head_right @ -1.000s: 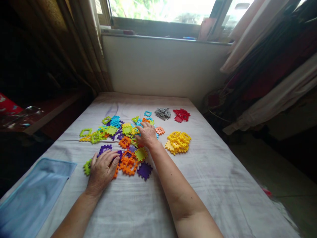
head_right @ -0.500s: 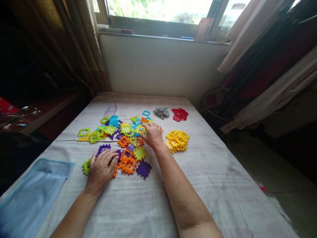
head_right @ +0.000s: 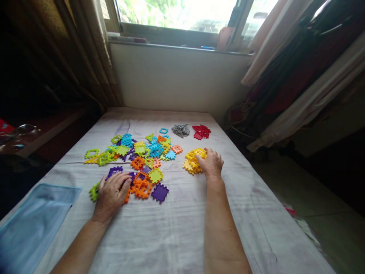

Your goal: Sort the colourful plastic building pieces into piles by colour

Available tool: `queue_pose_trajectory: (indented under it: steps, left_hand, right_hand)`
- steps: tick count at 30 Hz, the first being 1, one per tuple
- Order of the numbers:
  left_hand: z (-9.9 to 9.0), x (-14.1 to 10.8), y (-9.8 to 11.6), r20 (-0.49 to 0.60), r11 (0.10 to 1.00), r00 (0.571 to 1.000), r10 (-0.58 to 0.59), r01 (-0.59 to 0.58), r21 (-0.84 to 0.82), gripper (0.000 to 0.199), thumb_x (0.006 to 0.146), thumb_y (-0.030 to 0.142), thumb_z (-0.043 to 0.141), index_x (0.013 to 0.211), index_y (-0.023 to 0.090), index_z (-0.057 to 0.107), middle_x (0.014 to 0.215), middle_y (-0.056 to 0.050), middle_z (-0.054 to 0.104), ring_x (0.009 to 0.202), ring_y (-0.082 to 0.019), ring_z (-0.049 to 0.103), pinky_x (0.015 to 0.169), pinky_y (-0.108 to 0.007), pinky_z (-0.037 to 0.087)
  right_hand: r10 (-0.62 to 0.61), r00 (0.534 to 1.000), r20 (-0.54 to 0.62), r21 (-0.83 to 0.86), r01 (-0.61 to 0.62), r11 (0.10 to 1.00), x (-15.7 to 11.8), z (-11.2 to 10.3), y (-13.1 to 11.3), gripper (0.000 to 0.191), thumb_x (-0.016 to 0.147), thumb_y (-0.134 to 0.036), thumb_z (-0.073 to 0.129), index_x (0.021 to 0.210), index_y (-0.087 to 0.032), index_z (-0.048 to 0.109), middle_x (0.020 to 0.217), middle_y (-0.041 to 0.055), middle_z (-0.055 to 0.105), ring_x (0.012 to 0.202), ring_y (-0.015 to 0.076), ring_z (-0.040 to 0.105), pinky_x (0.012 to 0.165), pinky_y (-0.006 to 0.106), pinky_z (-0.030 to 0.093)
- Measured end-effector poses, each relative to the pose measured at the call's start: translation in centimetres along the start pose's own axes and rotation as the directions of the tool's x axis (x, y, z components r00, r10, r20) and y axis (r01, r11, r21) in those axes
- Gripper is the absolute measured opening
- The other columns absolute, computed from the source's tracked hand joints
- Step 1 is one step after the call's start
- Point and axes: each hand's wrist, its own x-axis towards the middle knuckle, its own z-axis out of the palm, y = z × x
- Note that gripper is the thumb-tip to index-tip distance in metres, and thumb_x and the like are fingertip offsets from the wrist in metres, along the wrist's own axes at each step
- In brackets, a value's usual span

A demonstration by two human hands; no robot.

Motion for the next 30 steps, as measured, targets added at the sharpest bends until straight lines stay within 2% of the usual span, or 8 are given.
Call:
queue_pose_trajectory:
  steps: [7,11,16,20,22,24,26,30]
  left_hand:
    - [-0.1,0.0,0.3,-0.021,1.000,1.000,-0.005,0.005,0.011,0.033,0.096,0.044,0.044,0.099,0.027,0.072,0.114,-0.006,0.074,0.117,-0.028,0.062,0.115,-0.055,0.024]
    - [-0.2,0.0,0.5,-0.014,1.000,1.000,-0.014,0.014,0.000,0.032,0.096,0.044,0.044,0.098,0.027,0.071,0.113,-0.005,0.075,0.117,-0.027,0.062,0.116,-0.055,0.023]
    - [-0.3,0.0,0.5,-0.019,1.000,1.000,-0.013,0.013,0.009,0.032,0.096,0.043,0.044,0.097,0.027,0.072,0.114,-0.005,0.074,0.117,-0.028,0.062,0.115,-0.056,0.025]
    - [-0.3,-0.1,0.5,-0.004,1.000,1.000,-0.026,0.026,0.004,0.031,0.096,0.043,0.045,0.099,0.027,0.071,0.115,-0.005,0.074,0.118,-0.027,0.061,0.116,-0.055,0.024]
    - [-0.3,-0.1,0.6,-0.004,1.000,1.000,-0.028,0.028,0.000,0.031,0.096,0.043,0.045,0.099,0.027,0.071,0.115,-0.005,0.074,0.118,-0.027,0.061,0.116,-0.055,0.024]
    - [-0.2,-0.1,0.6,-0.008,1.000,1.000,-0.027,0.027,-0.006,0.032,0.097,0.044,0.044,0.099,0.027,0.071,0.115,-0.005,0.074,0.118,-0.027,0.061,0.116,-0.055,0.023]
    - [-0.2,-0.1,0.6,-0.006,1.000,1.000,-0.026,0.026,-0.014,0.031,0.097,0.044,0.044,0.099,0.027,0.071,0.115,-0.004,0.074,0.119,-0.027,0.061,0.116,-0.055,0.022]
    - [-0.2,-0.1,0.6,-0.009,0.999,1.000,-0.028,0.028,-0.019,0.031,0.097,0.044,0.045,0.098,0.027,0.071,0.115,-0.004,0.074,0.118,-0.027,0.061,0.116,-0.055,0.023]
  right_hand:
    - [0.011,0.998,0.062,-0.045,-0.008,0.999,0.0,0.1,0.3,0.052,0.081,-0.047,0.064,0.128,-0.024,0.064,0.122,0.0091,0.068,0.114,0.0294,0.059,0.096,0.042,0.045]
    - [-0.019,1.000,0.025,-0.046,0.020,0.999,-0.1,0.0,-0.1,0.048,0.082,-0.046,0.063,0.124,-0.023,0.067,0.119,0.0121,0.068,0.112,0.0309,0.059,0.094,0.044,0.045]
    - [-0.235,0.968,-0.094,0.064,0.241,0.968,-0.9,0.9,-2.5,0.035,0.086,-0.035,0.056,0.114,-0.022,0.072,0.120,0.0121,0.068,0.110,0.0296,0.057,0.094,0.043,0.043]
    - [-0.446,0.895,-0.023,0.132,0.445,0.886,-2.1,2.2,-6.1,0.032,0.088,-0.032,0.056,0.113,-0.022,0.072,0.121,0.0103,0.069,0.112,0.0271,0.056,0.098,0.040,0.041]
    - [-0.506,0.862,0.028,0.139,0.498,0.856,-2.5,2.7,-7.8,0.031,0.088,-0.029,0.056,0.115,-0.023,0.071,0.126,0.0091,0.068,0.115,0.0260,0.056,0.099,0.039,0.040]
    - [-0.501,0.863,0.068,0.105,0.493,0.864,-2.5,3.0,-9.3,0.034,0.089,-0.028,0.056,0.120,-0.024,0.069,0.130,0.0087,0.065,0.117,0.0261,0.056,0.098,0.039,0.041]
    - [-0.450,0.887,0.103,0.045,0.448,0.893,-2.2,3.1,-10.5,0.037,0.090,-0.030,0.056,0.125,-0.024,0.066,0.132,0.0095,0.065,0.117,0.0275,0.056,0.096,0.040,0.043]
    - [-0.371,0.915,0.159,-0.052,0.383,0.922,-1.1,3.2,-11.8,0.039,0.093,-0.034,0.053,0.129,-0.022,0.064,0.127,0.0139,0.067,0.115,0.0303,0.059,0.094,0.043,0.044]
